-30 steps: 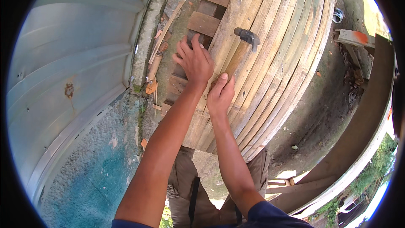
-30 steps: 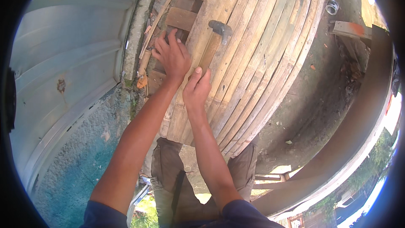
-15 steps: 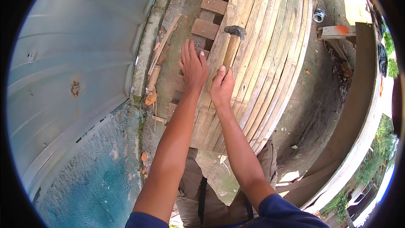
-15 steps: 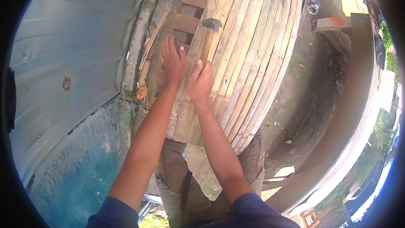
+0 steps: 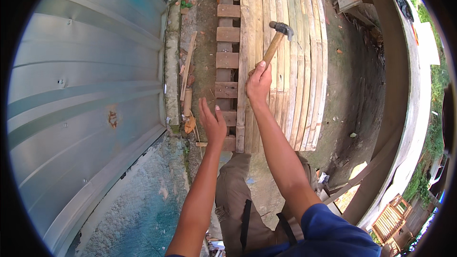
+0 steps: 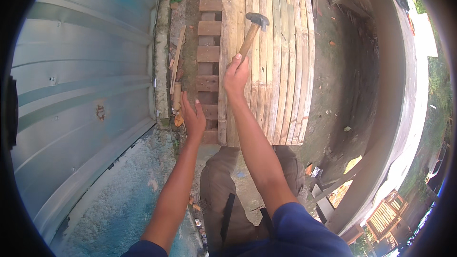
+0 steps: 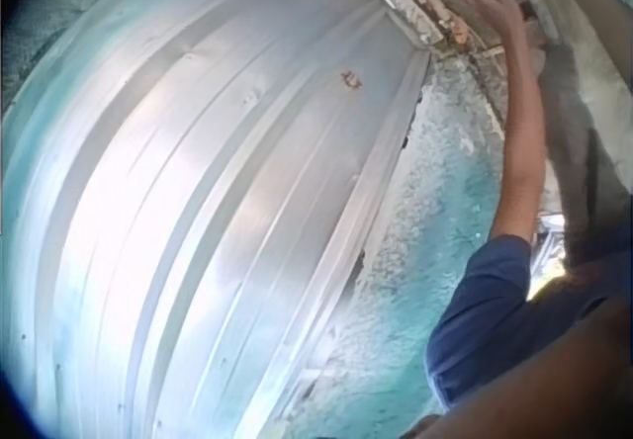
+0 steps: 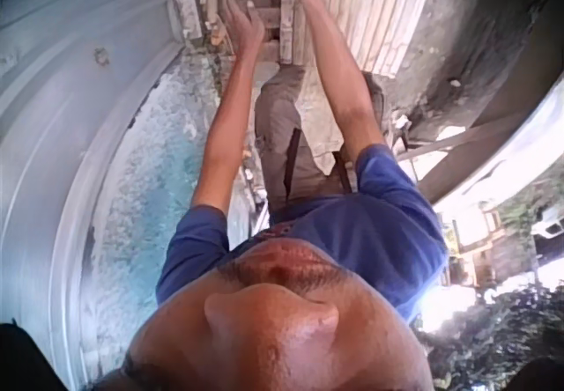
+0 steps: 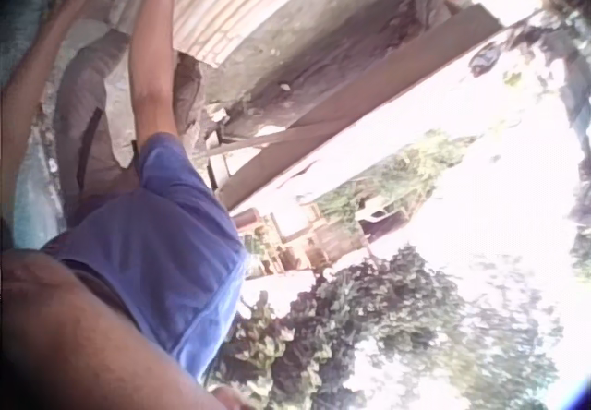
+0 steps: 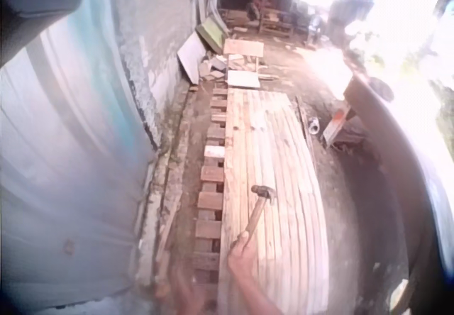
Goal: The person repeatedly hammers nails into a wooden pallet using a hammer. They retrieve nails from a black plastic bag and drive them into the pallet slats. The person works continuously on the same pallet throughout the clip.
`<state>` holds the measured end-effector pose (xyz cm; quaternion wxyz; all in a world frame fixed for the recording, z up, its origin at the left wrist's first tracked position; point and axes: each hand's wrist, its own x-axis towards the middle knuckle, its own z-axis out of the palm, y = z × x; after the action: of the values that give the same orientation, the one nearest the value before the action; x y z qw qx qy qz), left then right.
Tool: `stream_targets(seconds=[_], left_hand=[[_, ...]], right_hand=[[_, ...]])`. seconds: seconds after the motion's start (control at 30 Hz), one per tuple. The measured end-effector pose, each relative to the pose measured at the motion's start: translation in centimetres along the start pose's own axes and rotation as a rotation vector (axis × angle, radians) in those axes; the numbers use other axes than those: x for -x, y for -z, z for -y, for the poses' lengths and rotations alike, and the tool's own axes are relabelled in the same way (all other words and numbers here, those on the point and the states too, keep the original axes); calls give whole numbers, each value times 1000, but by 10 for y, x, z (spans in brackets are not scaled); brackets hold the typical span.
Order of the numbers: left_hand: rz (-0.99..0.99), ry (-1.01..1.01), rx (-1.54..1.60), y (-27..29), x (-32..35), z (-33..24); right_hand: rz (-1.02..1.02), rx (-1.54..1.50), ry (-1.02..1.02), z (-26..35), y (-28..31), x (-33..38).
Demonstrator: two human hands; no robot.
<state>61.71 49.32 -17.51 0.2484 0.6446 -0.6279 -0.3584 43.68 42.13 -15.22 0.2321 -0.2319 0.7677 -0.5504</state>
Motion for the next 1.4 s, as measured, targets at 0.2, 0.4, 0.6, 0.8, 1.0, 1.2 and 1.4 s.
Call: stream_targets(seconds=[0.2, 0.4, 0.6, 0.8, 1.0, 1.2, 1.4], left_hand=[[1, 73, -40, 40, 56, 16], [64, 83, -105, 65, 85, 26], [19, 10, -130, 75, 78, 28], [48, 3, -163, 48, 3, 27], [222, 310, 86, -30, -112, 25], [110, 415, 112, -69, -127, 22], [15, 230, 6, -66, -121, 10]], right_hand=[[-76, 197, -62, 5, 3, 2], [87, 155, -108, 29, -4, 6], [2, 46, -26, 30, -13, -7], [95, 183, -74, 29, -16, -7], [-155, -71, 24, 31, -37, 6], [-84, 10, -124, 9, -48, 18], [-68, 16, -78, 4, -50, 15]])
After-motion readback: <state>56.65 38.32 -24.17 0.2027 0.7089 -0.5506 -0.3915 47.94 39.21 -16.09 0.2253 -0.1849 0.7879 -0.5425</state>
